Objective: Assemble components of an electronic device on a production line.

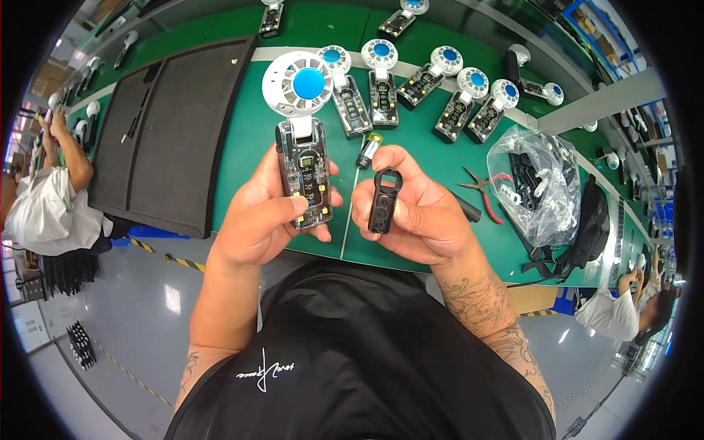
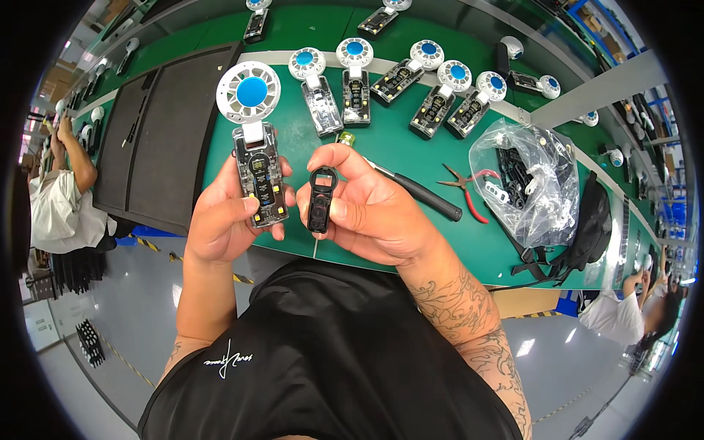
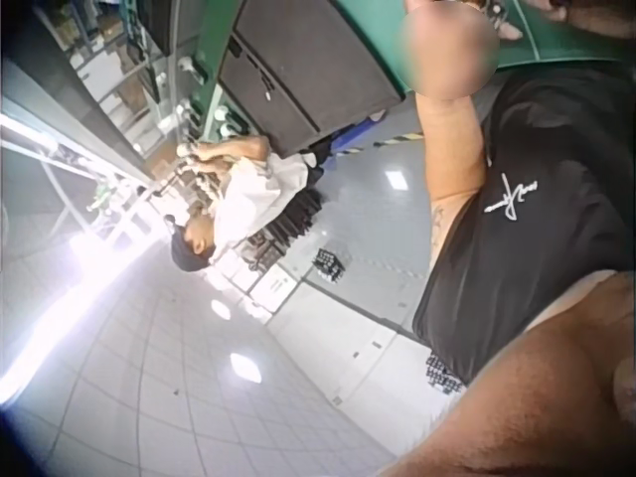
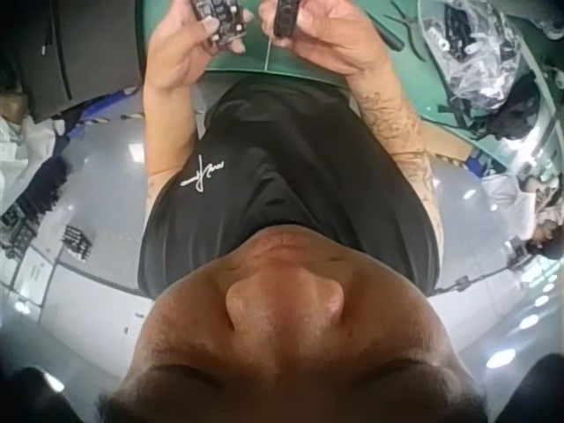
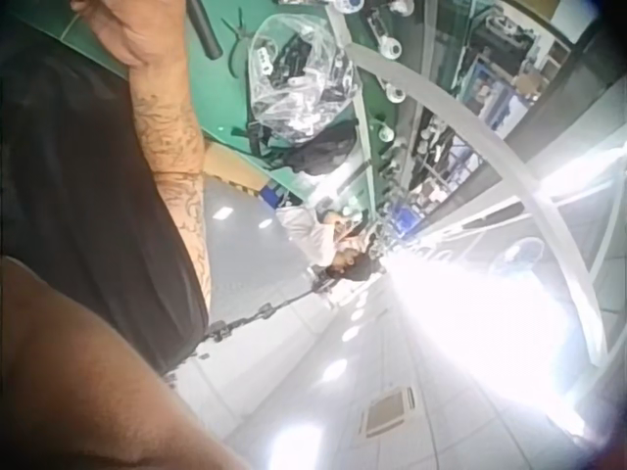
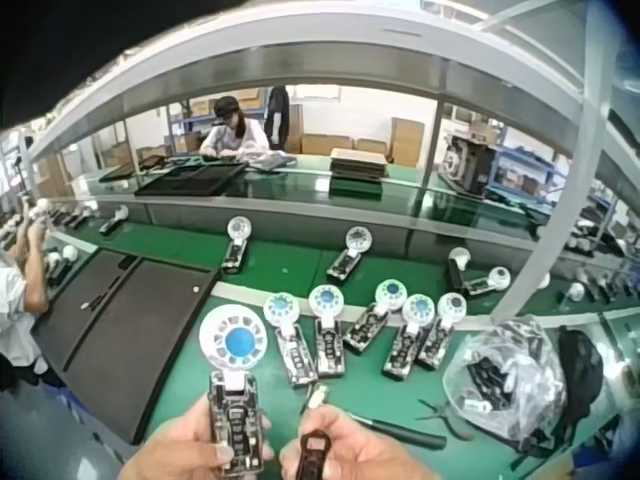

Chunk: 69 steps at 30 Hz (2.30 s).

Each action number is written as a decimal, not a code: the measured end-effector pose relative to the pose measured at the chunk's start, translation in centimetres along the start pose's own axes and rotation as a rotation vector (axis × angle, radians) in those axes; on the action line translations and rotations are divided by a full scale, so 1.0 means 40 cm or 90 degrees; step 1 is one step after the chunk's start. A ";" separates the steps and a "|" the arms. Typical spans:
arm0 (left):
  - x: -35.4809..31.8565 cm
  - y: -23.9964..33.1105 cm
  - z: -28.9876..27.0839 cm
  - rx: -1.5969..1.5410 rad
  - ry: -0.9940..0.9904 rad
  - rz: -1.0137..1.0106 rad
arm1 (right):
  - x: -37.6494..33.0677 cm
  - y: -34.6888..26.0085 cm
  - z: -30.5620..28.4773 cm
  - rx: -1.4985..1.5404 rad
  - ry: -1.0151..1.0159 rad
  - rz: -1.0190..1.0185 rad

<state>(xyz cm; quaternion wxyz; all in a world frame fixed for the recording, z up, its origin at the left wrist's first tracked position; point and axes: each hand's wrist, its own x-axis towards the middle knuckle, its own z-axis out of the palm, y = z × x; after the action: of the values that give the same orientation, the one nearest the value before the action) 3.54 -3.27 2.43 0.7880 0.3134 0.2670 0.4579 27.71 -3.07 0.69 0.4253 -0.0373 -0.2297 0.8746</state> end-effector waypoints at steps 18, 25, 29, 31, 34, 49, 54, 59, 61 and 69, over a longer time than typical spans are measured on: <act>-0.003 0.000 0.164 0.487 0.061 0.121 | -0.041 0.027 0.002 -0.220 0.078 -0.068; 0.007 -0.005 0.157 0.464 0.040 0.109 | -0.047 0.027 0.003 -0.200 0.105 -0.085; -0.002 -0.002 0.138 0.351 0.025 0.076 | -0.045 0.020 0.029 -0.221 0.157 -0.085; 0.001 0.003 0.128 0.249 0.015 0.047 | -0.037 0.018 0.046 -0.259 0.212 -0.083; 0.017 -0.028 0.113 0.407 0.018 0.106 | -0.019 0.046 0.049 -0.344 0.255 -0.142; 0.050 -0.048 0.105 0.485 0.119 0.075 | 0.007 0.006 0.014 -1.100 0.239 -0.338; 0.043 -0.030 0.065 0.104 0.047 -0.006 | -0.020 -0.033 -0.107 -1.504 0.322 -0.314; 0.039 -0.026 0.050 0.034 0.023 -0.004 | -0.032 -0.047 -0.050 -1.441 0.437 -0.075; 0.037 -0.023 0.048 0.040 0.027 -0.002 | -0.033 -0.070 0.048 -1.246 0.487 0.073; 0.045 -0.019 0.056 0.094 0.048 0.024 | -0.069 -0.083 0.140 -1.127 0.073 -0.494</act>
<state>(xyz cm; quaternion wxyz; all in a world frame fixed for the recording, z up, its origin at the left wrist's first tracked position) 6.32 -2.49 3.10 0.7434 0.3579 0.3234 0.4632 30.43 -5.48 6.76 0.5127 -0.3083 -0.7808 0.1803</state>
